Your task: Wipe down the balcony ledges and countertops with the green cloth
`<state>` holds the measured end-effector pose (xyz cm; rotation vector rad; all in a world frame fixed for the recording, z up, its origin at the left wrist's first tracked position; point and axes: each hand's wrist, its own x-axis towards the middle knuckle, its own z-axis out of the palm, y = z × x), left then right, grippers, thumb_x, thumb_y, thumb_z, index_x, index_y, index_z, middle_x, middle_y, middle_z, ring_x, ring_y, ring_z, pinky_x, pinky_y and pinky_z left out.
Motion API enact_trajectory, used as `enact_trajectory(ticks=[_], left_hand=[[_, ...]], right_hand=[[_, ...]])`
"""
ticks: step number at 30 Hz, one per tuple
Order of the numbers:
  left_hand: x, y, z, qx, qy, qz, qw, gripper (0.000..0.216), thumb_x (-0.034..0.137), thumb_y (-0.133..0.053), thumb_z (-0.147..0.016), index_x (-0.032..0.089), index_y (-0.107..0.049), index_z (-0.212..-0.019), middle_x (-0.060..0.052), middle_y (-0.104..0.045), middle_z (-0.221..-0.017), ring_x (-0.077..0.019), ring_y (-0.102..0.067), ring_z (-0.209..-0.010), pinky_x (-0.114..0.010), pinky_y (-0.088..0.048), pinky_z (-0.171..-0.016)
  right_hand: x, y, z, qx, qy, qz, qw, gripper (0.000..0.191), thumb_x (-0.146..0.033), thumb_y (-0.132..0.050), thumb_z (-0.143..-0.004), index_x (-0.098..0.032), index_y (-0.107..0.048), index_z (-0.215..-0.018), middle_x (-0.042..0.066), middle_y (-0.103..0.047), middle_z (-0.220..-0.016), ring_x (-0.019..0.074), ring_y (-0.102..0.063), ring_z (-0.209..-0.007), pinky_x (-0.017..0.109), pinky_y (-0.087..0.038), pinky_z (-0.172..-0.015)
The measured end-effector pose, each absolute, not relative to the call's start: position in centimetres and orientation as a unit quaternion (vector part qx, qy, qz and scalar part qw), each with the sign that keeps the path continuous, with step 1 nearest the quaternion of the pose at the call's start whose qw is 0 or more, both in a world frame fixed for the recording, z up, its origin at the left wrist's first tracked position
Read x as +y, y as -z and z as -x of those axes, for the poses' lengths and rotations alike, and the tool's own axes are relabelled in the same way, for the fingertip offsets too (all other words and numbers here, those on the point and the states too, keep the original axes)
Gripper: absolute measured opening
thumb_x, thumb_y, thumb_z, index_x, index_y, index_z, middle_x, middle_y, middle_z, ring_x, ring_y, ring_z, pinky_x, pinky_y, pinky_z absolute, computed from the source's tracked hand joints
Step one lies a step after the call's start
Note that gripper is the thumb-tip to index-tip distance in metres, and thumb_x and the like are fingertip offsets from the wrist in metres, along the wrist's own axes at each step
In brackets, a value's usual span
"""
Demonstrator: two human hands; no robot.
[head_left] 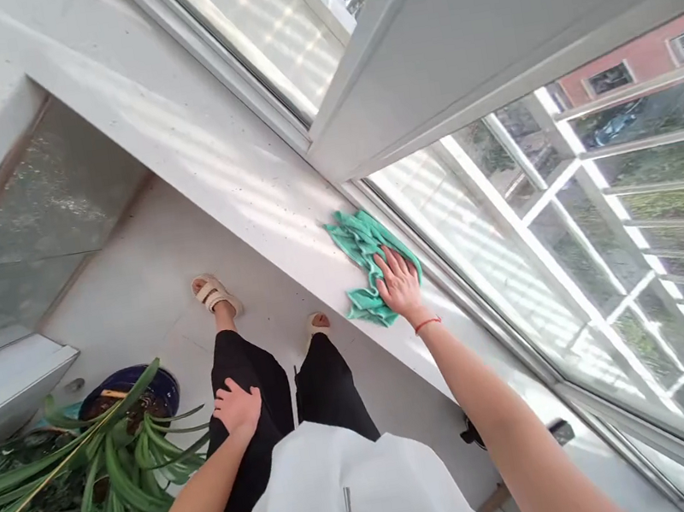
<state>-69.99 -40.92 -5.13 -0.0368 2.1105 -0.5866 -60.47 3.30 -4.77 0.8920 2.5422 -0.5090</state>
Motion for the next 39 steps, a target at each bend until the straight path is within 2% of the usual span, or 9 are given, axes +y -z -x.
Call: enact_trajectory(ticks=[4, 8, 10, 14, 18, 22, 27, 33, 39], left_hand=[[-40.7, 5.1, 70.4, 0.855, 0.238, 0.016, 0.46, 0.069, 0.044, -0.05, -0.103, 0.003, -0.043, -0.158, -0.027, -0.056, -0.134, -0.043, -0.061, -0.123, -0.049, -0.046, -0.098], [-40.8, 4.8, 72.2, 0.855, 0.239, 0.019, 0.459, 0.071, 0.046, -0.049, -0.103, 0.004, -0.044, -0.16, -0.027, -0.057, -0.135, -0.0411, -0.061, -0.123, -0.048, -0.046, -0.099], [-40.8, 4.5, 73.2, 0.858, 0.235, 0.018, 0.456, 0.072, 0.045, -0.049, -0.103, 0.004, -0.043, -0.161, -0.027, -0.057, -0.137, -0.0407, -0.06, -0.125, -0.048, -0.046, -0.1], [-41.3, 3.5, 75.8, 0.856, 0.224, 0.02, 0.466, 0.073, 0.043, -0.049, -0.103, 0.004, -0.041, -0.165, -0.027, -0.057, -0.139, -0.0404, -0.059, -0.127, -0.048, -0.045, -0.103], [-42.1, 2.8, 78.5, 0.852, 0.214, 0.024, 0.477, 0.075, 0.042, -0.048, -0.102, 0.005, -0.038, -0.167, -0.027, -0.056, -0.143, -0.04, -0.058, -0.129, -0.048, -0.044, -0.106], [-42.1, 2.0, 80.7, 0.857, 0.226, 0.003, 0.464, 0.074, 0.041, -0.047, -0.102, 0.006, -0.04, -0.166, -0.027, -0.054, -0.146, -0.0395, -0.057, -0.13, -0.046, -0.043, -0.107], [-40.9, 1.5, 79.1, 0.854, 0.246, -0.018, 0.457, 0.071, 0.04, -0.044, -0.102, 0.005, -0.041, -0.163, -0.027, -0.054, -0.145, -0.04, -0.058, -0.129, -0.046, -0.044, -0.104], [-39.2, 3.2, 69.5, 0.873, 0.273, -0.018, 0.403, 0.068, 0.039, -0.048, -0.099, 0.002, -0.045, -0.156, -0.029, -0.056, -0.14, -0.0428, -0.059, -0.126, -0.048, -0.046, -0.101], [-38.1, 1.3, 63.8, 0.875, 0.275, -0.074, 0.391, 0.081, 0.05, -0.047, -0.101, 0.005, -0.033, -0.167, -0.031, -0.052, -0.147, -0.0457, -0.058, -0.128, -0.052, -0.048, -0.105]], right_hand=[[-1.2, 4.5, 51.4, 0.739, 0.152, -0.646, 0.12, 0.066, -0.031, -0.039, -0.094, -0.016, -0.059, -0.156, 0.022, -0.05, -0.164, 0.0367, -0.043, -0.158, 0.061, -0.034, -0.131], [-8.2, 6.3, 57.1, 0.622, 0.083, -0.775, 0.077, 0.075, -0.036, -0.025, -0.102, -0.012, -0.03, -0.173, 0.033, -0.034, -0.169, 0.0456, -0.027, -0.164, 0.078, -0.031, -0.123], [-10.4, 7.4, 64.2, 0.659, 0.098, -0.742, 0.073, 0.078, -0.04, -0.029, -0.103, -0.007, -0.027, -0.174, 0.035, -0.028, -0.172, 0.0478, -0.022, -0.165, 0.081, -0.029, -0.123], [-10.9, 8.5, 82.5, 0.82, 0.157, -0.549, 0.02, 0.077, -0.04, -0.036, -0.103, -0.003, -0.035, -0.17, 0.031, -0.021, -0.176, 0.0476, -0.016, -0.167, 0.082, -0.018, -0.127], [-8.6, 8.1, 99.2, 0.915, 0.223, -0.335, 0.018, 0.074, -0.039, -0.034, -0.108, -0.006, -0.03, -0.173, 0.024, -0.015, -0.18, 0.0421, -0.008, -0.17, 0.079, -0.005, -0.131], [-6.7, 7.3, 105.5, 0.952, 0.276, -0.118, 0.064, 0.068, -0.03, -0.036, -0.109, -0.015, -0.031, -0.175, 0.012, -0.013, -0.183, 0.0339, -0.004, -0.172, 0.071, 0.0, -0.136], [-6.3, 6.2, 93.6, 0.957, 0.265, -0.099, 0.068, 0.072, -0.016, -0.036, -0.102, -0.021, -0.036, -0.174, 0.004, -0.017, -0.183, 0.0287, -0.011, -0.172, 0.064, -0.01, -0.139], [-2.9, 5.3, 65.0, 0.935, 0.214, -0.264, 0.105, 0.068, -0.024, -0.036, -0.104, -0.023, -0.044, -0.171, 0.006, -0.023, -0.182, 0.0287, -0.021, -0.17, 0.058, -0.023, -0.139], [1.2, 5.0, 38.0, 0.863, 0.172, -0.443, 0.17, 0.068, -0.028, -0.035, -0.099, -0.018, -0.057, -0.162, 0.012, -0.038, -0.175, 0.0301, -0.028, -0.168, 0.058, -0.025, -0.139]])
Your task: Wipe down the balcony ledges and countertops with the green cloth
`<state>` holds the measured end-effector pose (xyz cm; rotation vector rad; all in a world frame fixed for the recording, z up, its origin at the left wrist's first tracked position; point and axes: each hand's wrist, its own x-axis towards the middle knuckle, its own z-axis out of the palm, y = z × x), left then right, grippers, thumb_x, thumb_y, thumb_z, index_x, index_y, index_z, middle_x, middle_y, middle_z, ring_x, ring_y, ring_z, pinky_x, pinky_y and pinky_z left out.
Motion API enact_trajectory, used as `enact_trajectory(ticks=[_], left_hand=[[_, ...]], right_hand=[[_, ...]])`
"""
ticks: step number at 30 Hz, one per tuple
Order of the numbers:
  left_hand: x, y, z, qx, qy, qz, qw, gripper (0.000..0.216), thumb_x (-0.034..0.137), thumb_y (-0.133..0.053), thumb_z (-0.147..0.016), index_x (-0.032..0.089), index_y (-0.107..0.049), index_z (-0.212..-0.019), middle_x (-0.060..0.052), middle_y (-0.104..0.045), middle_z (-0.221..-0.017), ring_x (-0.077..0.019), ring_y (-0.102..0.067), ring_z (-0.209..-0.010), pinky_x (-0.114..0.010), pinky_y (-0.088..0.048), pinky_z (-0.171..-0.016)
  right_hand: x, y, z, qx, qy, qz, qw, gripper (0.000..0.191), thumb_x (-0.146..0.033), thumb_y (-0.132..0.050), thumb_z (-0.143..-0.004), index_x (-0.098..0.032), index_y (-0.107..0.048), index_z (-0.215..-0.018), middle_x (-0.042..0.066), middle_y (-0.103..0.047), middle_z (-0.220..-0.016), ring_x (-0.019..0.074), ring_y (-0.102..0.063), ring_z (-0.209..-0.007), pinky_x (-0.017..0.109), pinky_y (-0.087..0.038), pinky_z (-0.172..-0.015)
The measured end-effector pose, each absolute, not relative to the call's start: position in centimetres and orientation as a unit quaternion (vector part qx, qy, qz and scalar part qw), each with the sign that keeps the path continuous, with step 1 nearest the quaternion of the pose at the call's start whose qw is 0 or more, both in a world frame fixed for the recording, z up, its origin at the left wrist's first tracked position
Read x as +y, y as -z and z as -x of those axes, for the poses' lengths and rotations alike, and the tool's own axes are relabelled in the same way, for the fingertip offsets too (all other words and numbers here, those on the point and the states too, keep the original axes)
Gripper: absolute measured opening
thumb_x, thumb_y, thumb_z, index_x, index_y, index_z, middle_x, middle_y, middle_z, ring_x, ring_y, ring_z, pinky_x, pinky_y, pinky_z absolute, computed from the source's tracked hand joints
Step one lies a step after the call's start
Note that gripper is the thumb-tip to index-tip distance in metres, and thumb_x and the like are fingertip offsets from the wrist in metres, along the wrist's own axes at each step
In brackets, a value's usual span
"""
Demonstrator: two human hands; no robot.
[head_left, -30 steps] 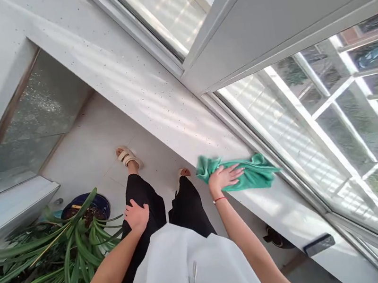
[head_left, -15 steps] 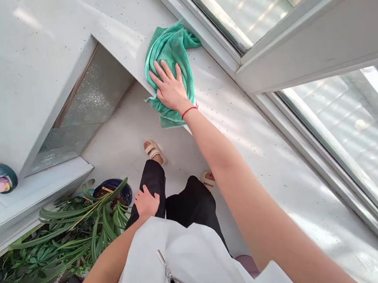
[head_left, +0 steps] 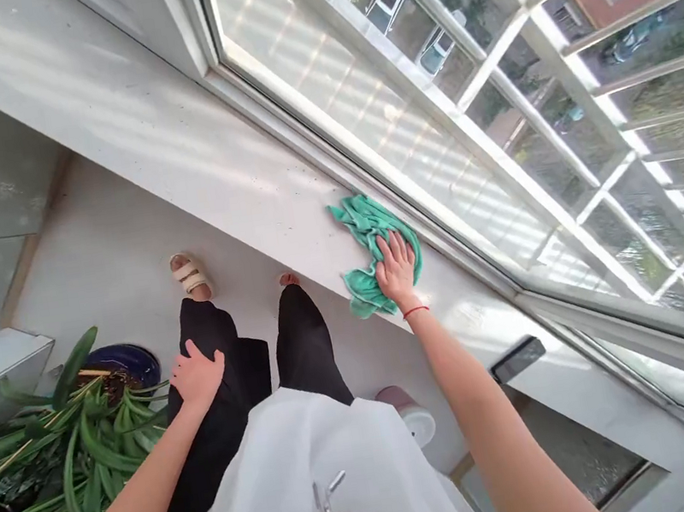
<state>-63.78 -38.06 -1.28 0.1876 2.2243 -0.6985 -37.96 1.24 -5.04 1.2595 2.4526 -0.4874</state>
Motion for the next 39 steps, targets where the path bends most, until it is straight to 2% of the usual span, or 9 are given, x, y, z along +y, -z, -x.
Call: enact_trajectory(ticks=[5, 9, 13, 15, 19, 25, 29, 34, 39], left_hand=[[-37.6, -0.9, 59.4, 0.822, 0.22, -0.148, 0.504, 0.081, 0.054, -0.04, -0.106, 0.016, -0.024, -0.176, -0.022, -0.044, -0.167, -0.0437, -0.056, -0.138, -0.051, -0.046, -0.115], [-38.1, -0.5, 53.8, 0.765, 0.252, -0.11, 0.582, 0.087, 0.06, -0.044, -0.106, 0.024, -0.014, -0.179, -0.024, -0.018, -0.18, -0.0498, -0.048, -0.149, -0.054, -0.05, -0.11], [-41.5, -0.3, 49.6, 0.752, 0.245, -0.118, 0.6, 0.083, 0.053, -0.043, -0.108, 0.015, -0.017, -0.178, -0.029, -0.05, -0.155, -0.0409, -0.063, -0.132, -0.048, -0.05, -0.107], [-43.7, -0.4, 48.2, 0.752, 0.231, -0.113, 0.607, 0.08, 0.051, -0.041, -0.109, 0.013, -0.022, -0.176, -0.026, -0.058, -0.146, -0.0375, -0.065, -0.128, -0.045, -0.05, -0.105], [-46.7, -0.3, 45.6, 0.745, 0.236, -0.092, 0.617, 0.077, 0.05, -0.045, -0.107, 0.015, -0.028, -0.174, -0.024, -0.057, -0.149, -0.035, -0.065, -0.128, -0.041, -0.05, -0.104], [-47.7, 0.7, 41.5, 0.754, 0.243, -0.089, 0.604, 0.078, 0.048, -0.045, -0.107, 0.012, -0.026, -0.174, -0.025, -0.055, -0.15, -0.0343, -0.064, -0.128, -0.04, -0.047, -0.106], [-48.2, 0.9, 37.3, 0.759, 0.246, -0.083, 0.597, 0.079, 0.05, -0.044, -0.107, 0.013, -0.025, -0.174, -0.025, -0.054, -0.15, -0.0346, -0.062, -0.13, -0.04, -0.047, -0.105], [-47.7, 1.1, 30.4, 0.789, 0.269, -0.103, 0.542, 0.079, 0.048, -0.045, -0.106, 0.009, -0.028, -0.172, -0.026, -0.056, -0.142, -0.0387, -0.062, -0.126, -0.042, -0.048, -0.102], [-47.2, 2.1, 25.3, 0.812, 0.291, -0.113, 0.492, 0.077, 0.048, -0.048, -0.104, 0.005, -0.035, -0.166, -0.027, -0.058, -0.133, -0.0406, -0.065, -0.118, -0.044, -0.048, -0.099]], right_hand=[[-0.2, 4.2, 24.8, 0.699, 0.147, -0.695, 0.082, 0.07, -0.025, -0.04, -0.088, -0.014, -0.062, -0.153, 0.022, -0.049, -0.166, 0.0319, -0.04, -0.162, 0.056, -0.034, -0.135], [-2.8, 5.3, 24.7, 0.535, 0.055, -0.843, 0.0, 0.077, -0.024, -0.024, -0.094, -0.011, -0.04, -0.167, 0.034, -0.043, -0.162, 0.0417, -0.039, -0.161, 0.078, -0.035, -0.123], [-6.1, 8.8, 33.8, 0.498, 0.052, -0.865, -0.022, 0.078, -0.034, -0.019, -0.099, -0.005, -0.031, -0.171, 0.039, -0.034, -0.165, 0.047, -0.028, -0.165, 0.088, -0.025, -0.119], [-8.4, 10.2, 41.0, 0.552, 0.088, -0.829, -0.033, 0.079, -0.037, -0.022, -0.101, -0.002, -0.03, -0.171, 0.039, -0.025, -0.17, 0.0453, -0.018, -0.168, 0.088, -0.02, -0.121], [-11.6, 10.1, 56.4, 0.759, 0.191, -0.622, -0.042, 0.077, -0.038, -0.026, -0.105, -0.004, -0.025, -0.174, 0.03, -0.014, -0.178, 0.0404, -0.009, -0.171, 0.086, -0.013, -0.125], [-6.5, 6.7, 65.5, 0.94, 0.264, -0.2, 0.082, 0.074, -0.042, -0.037, -0.109, -0.02, -0.025, -0.178, 0.005, -0.015, -0.184, 0.0282, -0.003, -0.173, 0.063, -0.004, -0.139], [-1.8, 6.2, 56.7, 0.948, 0.24, -0.189, 0.087, 0.069, -0.044, -0.036, -0.11, -0.026, -0.029, -0.177, -0.001, -0.011, -0.184, 0.026, -0.008, -0.173, 0.058, -0.005, -0.141], [1.6, 6.3, 33.7, 0.929, 0.2, -0.296, 0.099, 0.07, -0.042, -0.041, -0.107, -0.02, -0.036, -0.174, 0.009, -0.022, -0.182, 0.0294, -0.018, -0.17, 0.062, -0.014, -0.139], [2.9, 5.7, 10.8, 0.854, 0.172, -0.475, 0.124, 0.068, -0.033, -0.05, -0.098, -0.016, -0.052, -0.163, 0.016, -0.037, -0.175, 0.031, -0.03, -0.165, 0.058, -0.022, -0.138]])
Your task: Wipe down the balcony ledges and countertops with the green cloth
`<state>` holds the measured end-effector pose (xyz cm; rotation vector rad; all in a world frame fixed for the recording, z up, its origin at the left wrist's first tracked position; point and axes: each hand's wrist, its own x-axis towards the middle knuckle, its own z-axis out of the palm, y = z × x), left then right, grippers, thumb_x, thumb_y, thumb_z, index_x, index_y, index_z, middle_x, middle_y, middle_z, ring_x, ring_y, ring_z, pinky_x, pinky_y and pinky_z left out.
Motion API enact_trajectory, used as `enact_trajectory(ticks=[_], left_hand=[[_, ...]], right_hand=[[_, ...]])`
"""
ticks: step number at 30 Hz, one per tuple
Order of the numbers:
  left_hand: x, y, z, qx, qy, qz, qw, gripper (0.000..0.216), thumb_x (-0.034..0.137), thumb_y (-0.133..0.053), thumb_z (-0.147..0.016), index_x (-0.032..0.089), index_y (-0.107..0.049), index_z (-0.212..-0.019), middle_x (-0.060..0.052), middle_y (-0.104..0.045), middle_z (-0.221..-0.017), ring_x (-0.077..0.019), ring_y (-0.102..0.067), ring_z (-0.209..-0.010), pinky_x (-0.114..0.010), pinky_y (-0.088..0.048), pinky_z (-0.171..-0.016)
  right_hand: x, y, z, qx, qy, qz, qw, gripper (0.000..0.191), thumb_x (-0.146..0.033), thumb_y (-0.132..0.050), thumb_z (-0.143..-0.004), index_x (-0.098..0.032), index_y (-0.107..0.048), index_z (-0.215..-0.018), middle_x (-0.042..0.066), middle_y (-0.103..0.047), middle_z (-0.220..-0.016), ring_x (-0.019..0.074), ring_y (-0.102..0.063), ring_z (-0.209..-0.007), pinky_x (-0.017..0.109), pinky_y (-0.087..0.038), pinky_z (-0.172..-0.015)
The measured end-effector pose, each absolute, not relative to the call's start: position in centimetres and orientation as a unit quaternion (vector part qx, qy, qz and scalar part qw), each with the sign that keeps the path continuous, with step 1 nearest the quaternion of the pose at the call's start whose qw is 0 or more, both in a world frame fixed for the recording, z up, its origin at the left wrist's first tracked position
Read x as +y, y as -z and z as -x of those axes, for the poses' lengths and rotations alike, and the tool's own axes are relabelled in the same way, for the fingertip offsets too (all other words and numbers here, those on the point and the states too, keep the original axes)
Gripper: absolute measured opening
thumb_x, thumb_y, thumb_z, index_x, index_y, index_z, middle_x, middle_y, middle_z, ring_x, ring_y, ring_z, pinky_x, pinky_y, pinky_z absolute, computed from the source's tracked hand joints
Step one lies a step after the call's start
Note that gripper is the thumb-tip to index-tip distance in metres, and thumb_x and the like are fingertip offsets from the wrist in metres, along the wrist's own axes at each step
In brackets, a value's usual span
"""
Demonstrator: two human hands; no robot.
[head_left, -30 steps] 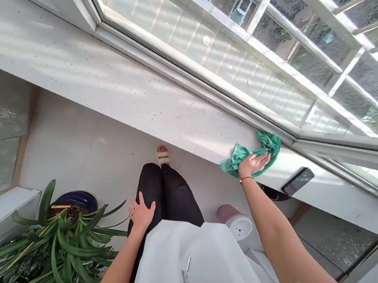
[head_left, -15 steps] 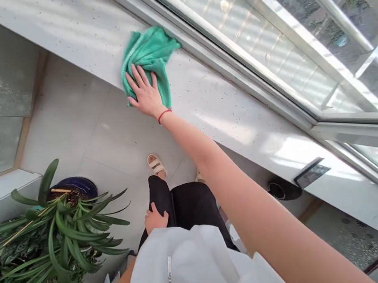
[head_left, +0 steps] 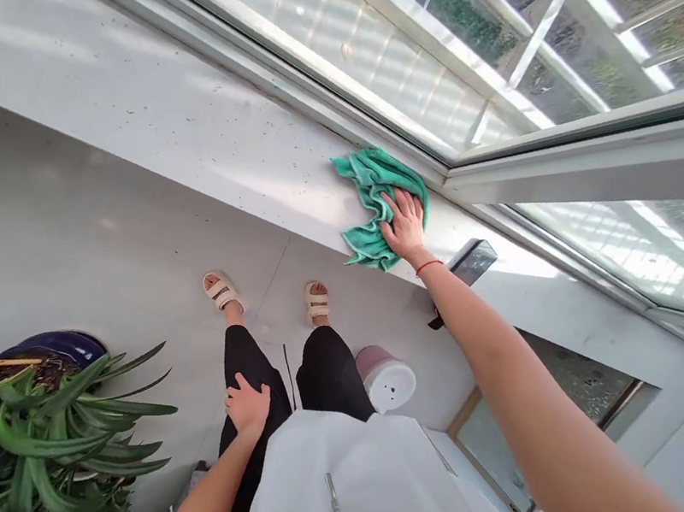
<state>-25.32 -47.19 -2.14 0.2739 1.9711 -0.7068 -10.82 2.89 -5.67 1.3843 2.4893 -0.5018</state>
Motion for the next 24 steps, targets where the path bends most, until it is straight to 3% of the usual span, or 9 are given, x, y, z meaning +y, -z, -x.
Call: enact_trajectory(ticks=[4, 8, 17, 24], left_hand=[[-47.4, 2.8, 24.0, 0.812, 0.31, -0.095, 0.484, 0.079, 0.05, -0.048, -0.104, 0.005, -0.032, -0.166, -0.029, -0.056, -0.136, -0.0425, -0.065, -0.119, -0.045, -0.048, -0.098], [-47.9, 2.8, 24.8, 0.804, 0.313, -0.093, 0.498, 0.08, 0.052, -0.047, -0.104, 0.005, -0.031, -0.167, -0.028, -0.057, -0.135, -0.0411, -0.066, -0.116, -0.044, -0.049, -0.095], [-47.4, 1.7, 29.0, 0.794, 0.288, -0.089, 0.528, 0.079, 0.048, -0.05, -0.104, 0.006, -0.032, -0.169, -0.027, -0.057, -0.136, -0.0395, -0.062, -0.124, -0.045, -0.048, -0.101], [-47.6, 1.0, 35.4, 0.783, 0.241, -0.034, 0.572, 0.077, 0.048, -0.049, -0.105, 0.012, -0.032, -0.171, -0.024, -0.057, -0.143, -0.0361, -0.06, -0.13, -0.042, -0.048, -0.104]], right_hand=[[1.1, 5.8, 1.6, 0.74, 0.148, -0.652, 0.08, 0.07, -0.028, -0.043, -0.095, -0.006, -0.05, -0.162, 0.024, -0.038, -0.171, 0.0332, -0.034, -0.162, 0.059, -0.025, -0.136], [-3.2, 6.3, 3.3, 0.683, 0.131, -0.716, 0.059, 0.077, -0.032, -0.039, -0.097, -0.003, -0.038, -0.169, 0.025, -0.028, -0.176, 0.0375, -0.023, -0.167, 0.064, -0.018, -0.137], [-8.7, 7.4, 32.8, 0.853, 0.196, -0.47, 0.11, 0.083, -0.058, -0.05, -0.107, -0.014, -0.031, -0.175, 0.019, -0.01, -0.182, 0.0421, -0.002, -0.171, 0.075, -0.008, -0.134], [-7.4, 9.1, 57.9, 0.913, 0.271, -0.303, 0.029, 0.087, -0.045, -0.058, -0.109, -0.013, -0.016, -0.178, 0.016, -0.001, -0.184, 0.0361, 0.014, -0.171, 0.075, 0.005, -0.134]])
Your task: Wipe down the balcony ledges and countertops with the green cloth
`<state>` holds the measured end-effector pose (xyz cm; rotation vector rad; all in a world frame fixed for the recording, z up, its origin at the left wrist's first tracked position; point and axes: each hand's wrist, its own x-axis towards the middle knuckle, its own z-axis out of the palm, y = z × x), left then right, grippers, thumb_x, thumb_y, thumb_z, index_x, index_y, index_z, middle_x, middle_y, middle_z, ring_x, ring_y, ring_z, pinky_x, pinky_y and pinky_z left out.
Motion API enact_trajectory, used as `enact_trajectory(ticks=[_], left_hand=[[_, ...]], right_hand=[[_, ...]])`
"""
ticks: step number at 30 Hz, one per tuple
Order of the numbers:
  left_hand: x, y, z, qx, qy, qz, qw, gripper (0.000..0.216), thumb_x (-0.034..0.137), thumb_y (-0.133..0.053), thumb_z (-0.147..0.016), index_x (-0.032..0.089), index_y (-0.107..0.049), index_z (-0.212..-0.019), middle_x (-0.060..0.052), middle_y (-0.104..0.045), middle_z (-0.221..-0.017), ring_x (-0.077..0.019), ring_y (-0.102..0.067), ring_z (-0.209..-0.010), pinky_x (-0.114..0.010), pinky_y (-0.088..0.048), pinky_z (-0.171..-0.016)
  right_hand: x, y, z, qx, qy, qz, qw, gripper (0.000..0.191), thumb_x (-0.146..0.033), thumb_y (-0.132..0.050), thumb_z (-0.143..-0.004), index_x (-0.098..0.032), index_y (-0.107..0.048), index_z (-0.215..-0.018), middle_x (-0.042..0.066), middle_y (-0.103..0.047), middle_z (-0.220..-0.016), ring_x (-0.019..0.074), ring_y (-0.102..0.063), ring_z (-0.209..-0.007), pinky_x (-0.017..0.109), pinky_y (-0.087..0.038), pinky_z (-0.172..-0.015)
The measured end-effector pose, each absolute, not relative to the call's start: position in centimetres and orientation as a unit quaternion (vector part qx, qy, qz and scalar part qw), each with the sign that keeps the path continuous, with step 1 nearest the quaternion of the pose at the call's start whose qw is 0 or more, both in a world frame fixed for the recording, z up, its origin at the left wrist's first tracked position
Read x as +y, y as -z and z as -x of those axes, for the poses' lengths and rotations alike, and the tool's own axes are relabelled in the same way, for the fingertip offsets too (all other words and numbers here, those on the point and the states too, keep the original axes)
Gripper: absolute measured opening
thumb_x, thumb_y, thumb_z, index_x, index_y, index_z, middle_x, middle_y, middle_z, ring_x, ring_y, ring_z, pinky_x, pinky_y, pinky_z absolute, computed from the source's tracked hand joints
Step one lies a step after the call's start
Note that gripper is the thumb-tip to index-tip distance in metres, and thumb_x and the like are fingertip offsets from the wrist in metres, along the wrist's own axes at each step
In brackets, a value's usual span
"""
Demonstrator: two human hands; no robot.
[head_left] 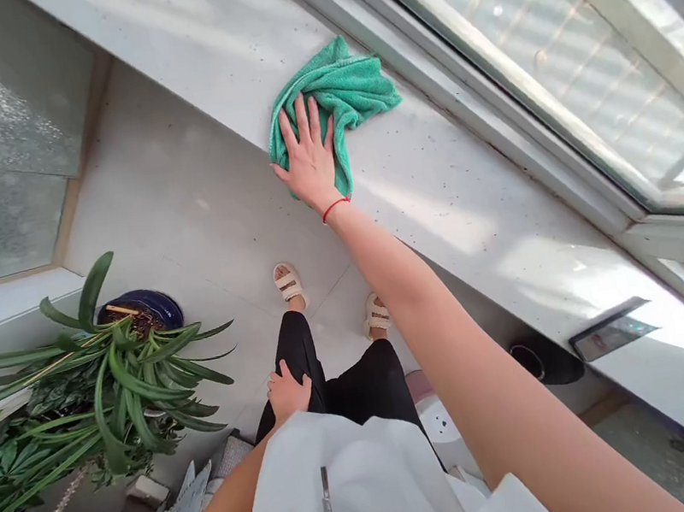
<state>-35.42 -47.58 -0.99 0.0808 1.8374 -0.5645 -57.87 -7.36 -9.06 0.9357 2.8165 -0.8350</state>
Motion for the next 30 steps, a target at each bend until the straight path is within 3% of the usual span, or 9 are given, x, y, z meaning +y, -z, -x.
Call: enact_trajectory(ticks=[4, 7, 10, 14, 17, 20, 22, 25, 30], left_hand=[[-47.6, 0.7, 37.4, 0.782, 0.237, -0.027, 0.575, 0.075, 0.046, -0.05, -0.105, 0.013, -0.034, -0.171, -0.023, -0.056, -0.144, -0.0352, -0.06, -0.131, -0.041, -0.048, -0.106], [-47.2, 0.5, 37.7, 0.788, 0.227, -0.026, 0.572, 0.075, 0.045, -0.048, -0.106, 0.012, -0.033, -0.171, -0.023, -0.055, -0.144, -0.0354, -0.059, -0.132, -0.041, -0.047, -0.107], [-46.5, 0.1, 37.2, 0.791, 0.215, -0.025, 0.572, 0.075, 0.045, -0.048, -0.106, 0.011, -0.032, -0.171, -0.024, -0.055, -0.143, -0.0356, -0.059, -0.131, -0.041, -0.047, -0.106], [-45.1, -0.4, 35.7, 0.802, 0.205, -0.027, 0.56, 0.075, 0.044, -0.048, -0.106, 0.009, -0.031, -0.171, -0.024, -0.055, -0.14, -0.0355, -0.06, -0.128, -0.041, -0.046, -0.104], [-44.3, -0.4, 34.7, 0.812, 0.201, -0.019, 0.548, 0.075, 0.043, -0.048, -0.106, 0.009, -0.033, -0.17, -0.023, -0.056, -0.136, -0.0362, -0.06, -0.126, -0.041, -0.047, -0.102], [-44.1, -0.3, 34.4, 0.823, 0.195, -0.001, 0.533, 0.075, 0.043, -0.049, -0.105, 0.007, -0.034, -0.169, -0.023, -0.057, -0.134, -0.037, -0.061, -0.124, -0.041, -0.047, -0.101], [-44.0, -0.1, 35.1, 0.834, 0.182, 0.017, 0.521, 0.076, 0.045, -0.05, -0.104, 0.007, -0.034, -0.169, -0.024, -0.058, -0.134, -0.037, -0.062, -0.124, -0.042, -0.047, -0.101], [-43.9, 0.2, 37.6, 0.835, 0.13, 0.053, 0.532, 0.075, 0.047, -0.047, -0.105, 0.009, -0.034, -0.169, -0.023, -0.059, -0.135, -0.0357, -0.062, -0.125, -0.042, -0.048, -0.103], [-44.0, 1.1, 43.4, 0.805, 0.064, 0.097, 0.582, 0.068, 0.04, -0.047, -0.104, 0.011, -0.04, -0.165, -0.024, -0.06, -0.139, -0.0362, -0.063, -0.128, -0.043, -0.05, -0.105]], right_hand=[[-6.7, 8.8, 65.2, 0.943, 0.272, -0.188, 0.047, 0.086, -0.019, -0.065, -0.103, -0.019, -0.022, -0.177, 0.008, -0.002, -0.185, 0.0305, 0.008, -0.173, 0.065, 0.011, -0.137], [-6.5, 8.3, 64.5, 0.961, 0.252, -0.093, 0.07, 0.08, -0.001, -0.046, -0.1, -0.028, -0.033, -0.174, 0.0, -0.009, -0.185, 0.0248, -0.001, -0.173, 0.062, 0.002, -0.141], [-6.6, 7.8, 57.9, 0.968, 0.222, -0.079, 0.083, 0.079, 0.003, -0.03, -0.1, -0.028, -0.039, -0.172, 0.0, -0.015, -0.184, 0.0235, -0.009, -0.173, 0.065, -0.008, -0.141], [-6.4, 7.4, 41.4, 0.964, 0.158, -0.178, 0.117, 0.071, -0.009, -0.041, -0.102, -0.02, -0.038, -0.172, 0.012, -0.018, -0.182, 0.0286, -0.016, -0.171, 0.065, -0.018, -0.139], [-6.0, 6.7, 26.0, 0.932, 0.115, -0.284, 0.195, 0.063, -0.029, -0.051, -0.103, -0.012, -0.049, -0.163, 0.022, -0.025, -0.179, 0.0354, -0.023, -0.169, 0.063, -0.024, -0.138], [-5.0, 6.1, 13.9, 0.889, 0.083, -0.375, 0.249, 0.067, -0.037, -0.054, -0.098, -0.009, -0.051, -0.158, 0.029, -0.032, -0.173, 0.0401, -0.027, -0.166, 0.065, -0.029, -0.135], [-4.1, 6.1, 11.3, 0.874, 0.068, -0.396, 0.272, 0.072, -0.041, -0.058, -0.093, -0.003, -0.051, -0.154, 0.035, -0.032, -0.17, 0.0462, -0.026, -0.165, 0.071, -0.026, -0.132], [-3.4, 7.0, 17.5, 0.885, 0.06, -0.366, 0.281, 0.08, -0.045, -0.065, -0.088, 0.002, -0.05, -0.151, 0.04, -0.03, -0.168, 0.0513, -0.022, -0.164, 0.077, -0.024, -0.128], [-5.1, 7.8, 43.3, 0.924, 0.056, -0.309, 0.219, 0.087, -0.043, -0.06, -0.092, 0.0, -0.038, -0.165, 0.034, -0.017, -0.176, 0.0474, -0.016, -0.166, 0.072, -0.021, -0.132]])
